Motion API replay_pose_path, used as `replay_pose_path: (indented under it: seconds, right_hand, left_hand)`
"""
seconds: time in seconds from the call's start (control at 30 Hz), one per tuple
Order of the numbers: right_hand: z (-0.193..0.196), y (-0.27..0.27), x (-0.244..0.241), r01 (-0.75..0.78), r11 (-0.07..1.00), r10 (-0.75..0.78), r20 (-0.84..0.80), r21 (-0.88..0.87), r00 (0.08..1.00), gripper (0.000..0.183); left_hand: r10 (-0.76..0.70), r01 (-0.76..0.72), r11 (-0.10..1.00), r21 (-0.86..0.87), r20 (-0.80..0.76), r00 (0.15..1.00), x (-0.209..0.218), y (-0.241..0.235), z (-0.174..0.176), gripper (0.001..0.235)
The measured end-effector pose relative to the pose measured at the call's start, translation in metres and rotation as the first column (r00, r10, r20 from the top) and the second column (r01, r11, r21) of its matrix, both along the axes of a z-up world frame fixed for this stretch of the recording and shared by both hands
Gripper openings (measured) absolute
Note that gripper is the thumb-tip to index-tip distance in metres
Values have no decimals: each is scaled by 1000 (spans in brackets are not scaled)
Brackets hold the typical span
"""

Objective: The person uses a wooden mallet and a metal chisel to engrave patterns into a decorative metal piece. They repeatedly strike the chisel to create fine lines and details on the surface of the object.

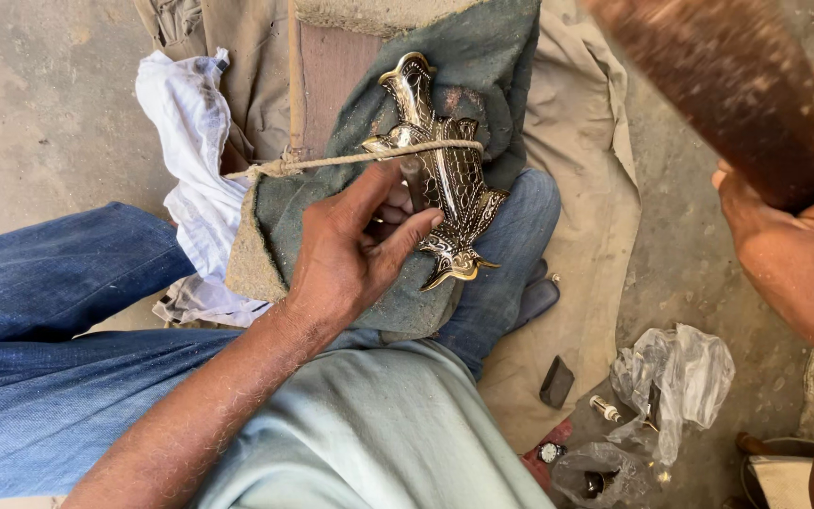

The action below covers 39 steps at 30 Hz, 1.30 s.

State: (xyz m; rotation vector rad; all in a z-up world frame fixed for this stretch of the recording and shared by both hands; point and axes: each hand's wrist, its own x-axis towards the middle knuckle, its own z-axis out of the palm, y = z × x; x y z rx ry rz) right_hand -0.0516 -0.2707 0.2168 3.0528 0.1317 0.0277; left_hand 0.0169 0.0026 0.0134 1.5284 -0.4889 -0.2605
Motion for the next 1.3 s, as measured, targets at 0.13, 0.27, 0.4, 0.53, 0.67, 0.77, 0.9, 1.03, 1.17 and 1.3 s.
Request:
replay_pose_path:
  seconds: [0.13, 0.27, 0.4, 0.53, 0.67, 0.77, 0.9, 1.03, 1.17, 1.3]
  right_hand:
    - [8, 18, -1, 14, 999, -14, -13, -30, 1000, 43]
    - [14, 32, 5, -25, 986, 9, -97, -163, 995, 57]
    - [8, 23, 8, -29, 999, 27, -57, -28, 998, 49]
    - [0, 20, 24, 119, 945, -93, -97, 305, 991, 42]
    - [9, 41, 26, 64, 992, -87, -232, -106, 969, 50]
    - [14, 39, 22, 110, 981, -156, -317, -158, 936, 49]
    - [5, 5, 7, 197, 980, -179, -339, 21, 924, 40]
    - [-11, -17, -2, 212, 973, -183, -246, 96, 952, 37]
    - [-25, -4, 2, 266, 938, -235, -158, 222, 959, 34]
    - [10, 23, -20, 69, 998, -69, -72, 4, 995, 31]
  left_hand:
    - [40, -40, 999, 11, -17, 999, -3, -4, 0, 34]
    - [50, -50, 999, -4, -29, 998, -3, -4, -1, 37]
    - [16, -16, 1000, 6, -18, 1000, 0, -2, -3, 34]
    - [45, -45, 998, -31, -23, 999, -3, -4, -2, 35]
    - [65, -65, 998, -1, -33, 997, -6, -5, -2, 30]
    - [63, -62, 998, 12, -40, 997, -3, -6, -4, 33]
    - [52, -51, 998, 31, -11, 999, 0, -6, 1, 32]
    - [139, -136, 984, -113, 25, 990, -6, 0, 10, 33]
    - [109, -101, 988, -113, 63, 992, -20, 9, 8, 29]
    - [84, -85, 996, 21, 63, 995, -29, 1, -9, 29]
